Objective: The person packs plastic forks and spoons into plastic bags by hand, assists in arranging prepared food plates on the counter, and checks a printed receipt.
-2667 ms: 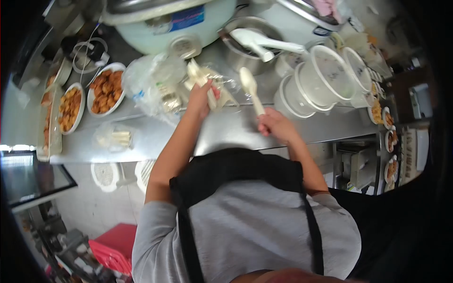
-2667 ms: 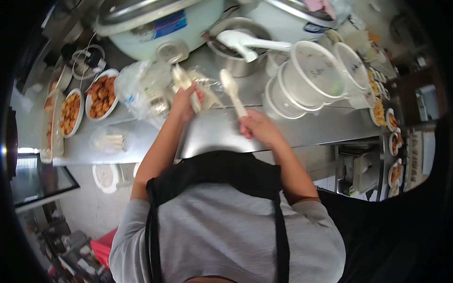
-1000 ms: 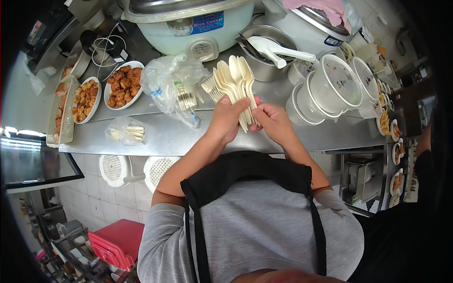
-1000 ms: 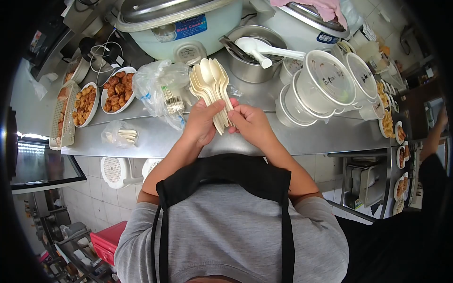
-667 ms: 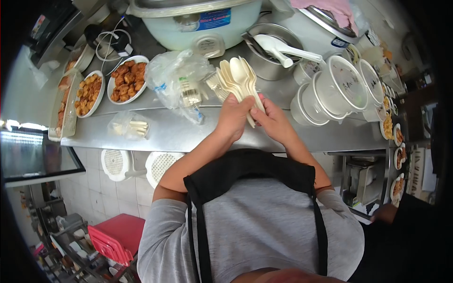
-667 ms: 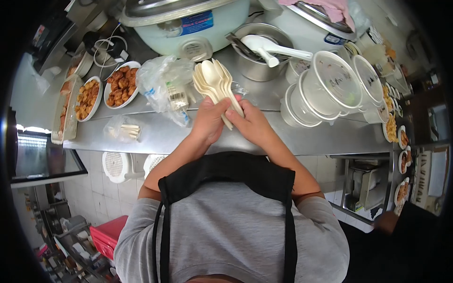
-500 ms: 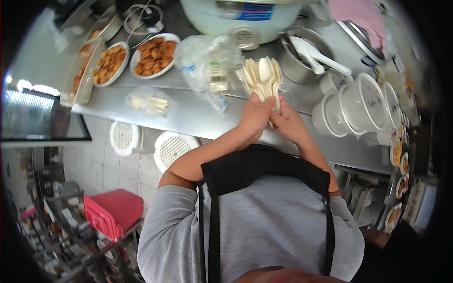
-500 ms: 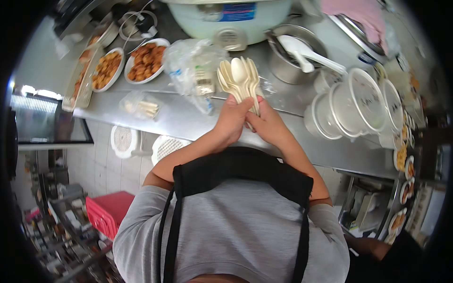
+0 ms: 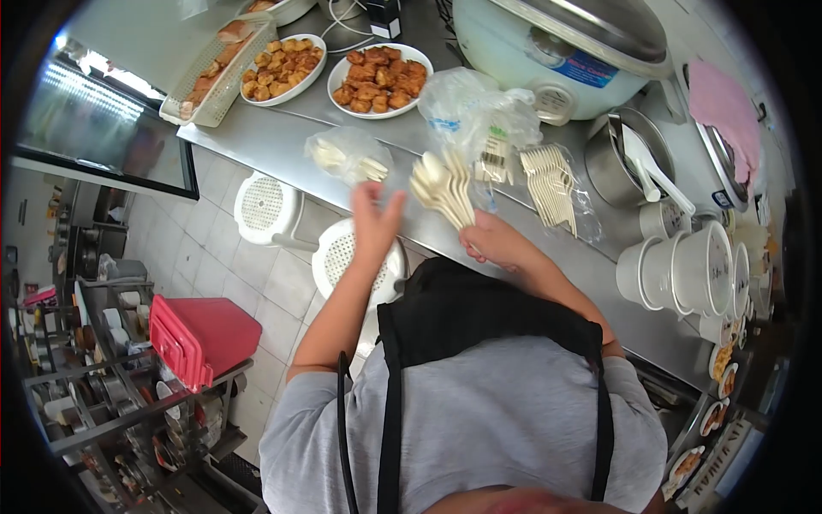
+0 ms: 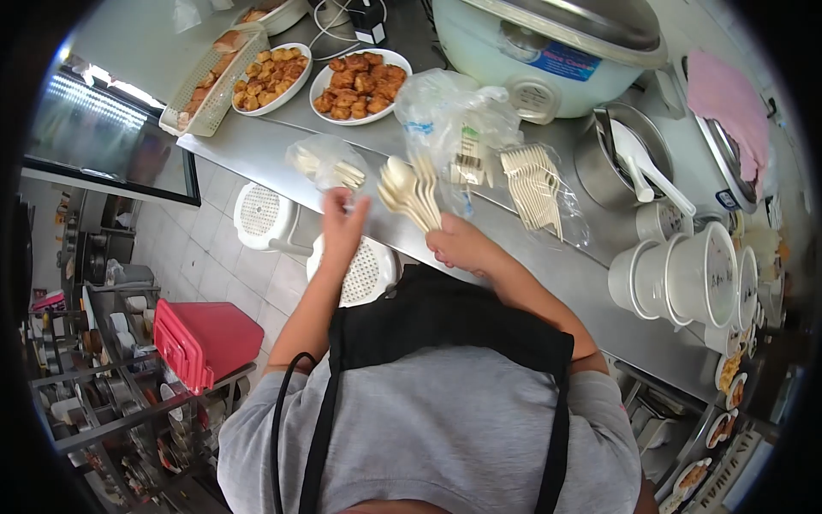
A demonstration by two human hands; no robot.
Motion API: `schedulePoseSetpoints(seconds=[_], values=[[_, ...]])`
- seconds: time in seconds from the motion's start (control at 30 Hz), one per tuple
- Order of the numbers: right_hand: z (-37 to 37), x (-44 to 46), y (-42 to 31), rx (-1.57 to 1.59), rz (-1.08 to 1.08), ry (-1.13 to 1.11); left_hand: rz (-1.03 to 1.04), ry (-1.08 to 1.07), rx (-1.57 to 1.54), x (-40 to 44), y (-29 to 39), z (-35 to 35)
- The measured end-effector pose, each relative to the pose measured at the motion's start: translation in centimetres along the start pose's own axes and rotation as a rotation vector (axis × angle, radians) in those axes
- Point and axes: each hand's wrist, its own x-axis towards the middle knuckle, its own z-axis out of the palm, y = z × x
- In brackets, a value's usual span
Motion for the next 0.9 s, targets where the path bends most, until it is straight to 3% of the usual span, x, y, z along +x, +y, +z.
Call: schedulePoseSetpoints(seconds=[0.03, 0.13, 0.23, 0.33, 0.53, 0.63, 0.73, 0.83, 0.9], values=[[0.8, 0.6, -0.2, -0.124, -0.057, 0.024, 0.121, 0.194, 0.142, 1.1, -0.4, -1.7], [3.1, 3.3, -0.4, -0.49, -0.23, 0.133, 0.282, 0.34, 0.331, 4.0, -1.6, -2.6], [4.5, 6.9, -0.5, -0.702, -0.271, 0.227, -0.152, 0.049, 0.045, 6.5, -1.8, -3.5], [5.5, 8.9, -0.3, -0.802, -0.261, 0.271, -0.015, 0.12, -0.041, 8.6, -2.6, -3.4], [6.5, 10.1, -1.5, -1.008, -0.258, 0.458, -0.094, 0.059, 0.038, 11.0, -1.3, -4.1], [6.8, 9.8, -2.4, -1.01, -0.232, 0.449, -0.079, 0.003, 0.209, 11.0, 0.8, -4.4], [7.1, 10.0, -4.1, -0.931, -0.167, 0.422, 0.131, -0.046, 0.494, 9.5, 2.5, -3.4], [6.5, 12.2, -5.9, -0.933, -0.328, 0.089, 0.217, -0.08, 0.424, 8.4, 3.1, -2.4], [5.4, 14.4, -7.2, -0.918, -0.39, 0.064, 0.244, -0.059, 0.404, 8.8, 4.0, -2.9]])
